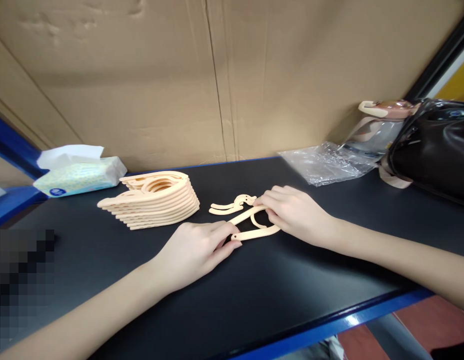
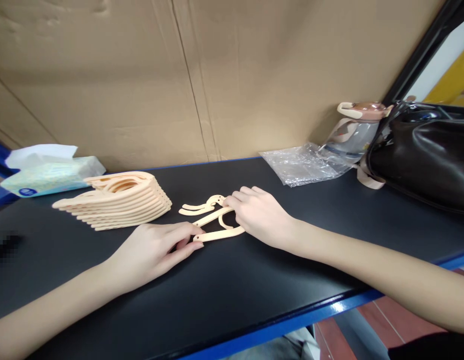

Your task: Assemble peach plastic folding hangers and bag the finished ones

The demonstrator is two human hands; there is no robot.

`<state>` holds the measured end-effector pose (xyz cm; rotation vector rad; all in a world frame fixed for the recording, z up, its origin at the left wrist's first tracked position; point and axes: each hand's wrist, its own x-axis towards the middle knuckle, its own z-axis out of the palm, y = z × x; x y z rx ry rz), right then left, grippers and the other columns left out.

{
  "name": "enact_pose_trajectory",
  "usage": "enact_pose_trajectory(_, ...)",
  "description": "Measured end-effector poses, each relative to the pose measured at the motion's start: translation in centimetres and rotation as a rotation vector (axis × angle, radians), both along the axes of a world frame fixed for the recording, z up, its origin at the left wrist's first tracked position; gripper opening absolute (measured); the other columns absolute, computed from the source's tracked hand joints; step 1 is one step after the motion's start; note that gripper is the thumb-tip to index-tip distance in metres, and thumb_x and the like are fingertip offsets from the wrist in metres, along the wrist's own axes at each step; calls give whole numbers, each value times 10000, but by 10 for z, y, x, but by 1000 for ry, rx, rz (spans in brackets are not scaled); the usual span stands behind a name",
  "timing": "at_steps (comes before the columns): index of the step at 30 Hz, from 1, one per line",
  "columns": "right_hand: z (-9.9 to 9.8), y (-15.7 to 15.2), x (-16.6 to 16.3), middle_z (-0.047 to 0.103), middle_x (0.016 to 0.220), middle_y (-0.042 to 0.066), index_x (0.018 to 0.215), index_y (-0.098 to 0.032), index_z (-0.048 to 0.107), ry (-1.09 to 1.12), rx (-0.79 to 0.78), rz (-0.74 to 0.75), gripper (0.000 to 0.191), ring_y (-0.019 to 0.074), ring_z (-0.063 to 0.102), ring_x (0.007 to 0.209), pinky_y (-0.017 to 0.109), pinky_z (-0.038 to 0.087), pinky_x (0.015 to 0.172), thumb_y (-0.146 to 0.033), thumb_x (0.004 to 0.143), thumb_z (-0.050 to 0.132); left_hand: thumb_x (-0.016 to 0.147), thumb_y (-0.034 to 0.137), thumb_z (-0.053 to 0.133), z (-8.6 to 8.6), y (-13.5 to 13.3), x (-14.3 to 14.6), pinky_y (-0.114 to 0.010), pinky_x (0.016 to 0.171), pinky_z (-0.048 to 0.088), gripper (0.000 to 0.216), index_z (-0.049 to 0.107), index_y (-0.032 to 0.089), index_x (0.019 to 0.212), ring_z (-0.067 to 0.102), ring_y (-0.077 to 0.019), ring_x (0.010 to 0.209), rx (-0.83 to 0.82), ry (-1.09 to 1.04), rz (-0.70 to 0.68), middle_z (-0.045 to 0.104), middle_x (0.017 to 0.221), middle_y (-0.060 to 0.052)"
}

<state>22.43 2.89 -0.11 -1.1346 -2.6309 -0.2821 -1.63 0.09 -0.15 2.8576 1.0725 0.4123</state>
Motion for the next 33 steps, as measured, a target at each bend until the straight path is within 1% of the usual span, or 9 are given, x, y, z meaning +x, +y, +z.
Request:
enact_pose_trajectory(3, 1, 0, 1, 633, 905, 37, 1000, -155, 601, -47, -12, -29, 232, 189, 553, 842, 304, 363, 746, -26, 846, 484, 963, 340, 436, -2, 0, 1, -188, 528, 374, 236, 633, 217, 1005, 603, -108, 599, 6, -14, 15, 640, 719, 17)
enact_pose_trajectory(5, 1, -1, 1, 627, 921, 40, 1007, -158, 606, -70, -17, -48, 230, 190, 558, 851, 302, 364, 750, -32, 856, 487, 963, 342, 443, -3, 1, 1, -189, 542, 392, 238, 636, 226, 1042, 626, -114, 643, 19, -22, 15, 666, 790, 9)
enact_pose_trajectory(9, 1, -1, 3, 613, 898, 30, 996, -164, 608, -102, -1, -77, 198, 188, 562, 819, 301, 364, 729, -51, 875, 498, 976, 326, 421, -4, 3, 0, -202, 641, 452, 276, 629, 228, 1127, 661, -137, 788, 37, -28, -30, 684, 957, -14)
enact_pose_trajectory(11, 1, -1, 4, 611, 894, 27, 1001, -164, 606, -115, 12, -79, 191, 187, 563, 805, 304, 362, 725, -59, 888, 493, 981, 318, 406, -4, 3, -1, -205, 642, 462, 297, 630, 228, 1154, 660, -137, 778, 41, -15, -43, 682, 938, -15)
enact_pose_trajectory(17, 2, -3, 6, 614, 893, 32, 1005, -160, 604, -148, 45, -49, 208, 178, 557, 769, 303, 349, 709, -34, 876, 499, 972, 298, 405, -2, 2, 1, -193, 574, 451, 312, 636, 227, 1169, 641, -119, 677, 67, 1, -33, 680, 874, -20)
enact_pose_trajectory(24, 4, -4, 6, 607, 901, 42, 962, -159, 610, -161, 33, -44, 190, 170, 551, 757, 294, 342, 696, -37, 886, 486, 966, 276, 428, -3, 1, 0, -203, 577, 444, 285, 607, 237, 1184, 653, -121, 715, 78, -19, -52, 690, 927, -1)
enact_pose_trajectory(27, 3, -3, 7, 605, 901, 42, 974, -161, 616, -164, 36, -50, 225, 172, 544, 756, 291, 341, 691, -17, 873, 476, 962, 275, 440, -4, 2, -1, -215, 623, 454, 250, 632, 215, 1110, 659, -128, 761, 122, -52, 0, 696, 974, -2)
enact_pose_trajectory(30, 3, -3, 8, 606, 894, 45, 993, -157, 623, -185, 57, -61, 278, 180, 536, 755, 296, 337, 690, 19, 843, 469, 961, 260, 436, -4, 3, -2, -229, 645, 452, 233, 653, 206, 1027, 644, -140, 803, 186, -85, 93, 690, 948, -6)
enact_pose_trajectory(33, 5, -6, 5, 603, 884, 53, 990, -151, 623, -180, 105, -46, 224, 188, 532, 751, 308, 336, 683, -32, 873, 473, 965, 254, 414, -3, 6, -3, -265, 710, 466, 251, 642, 198, 1054, 607, -168, 861, 246, -72, 135, 669, 962, -35)
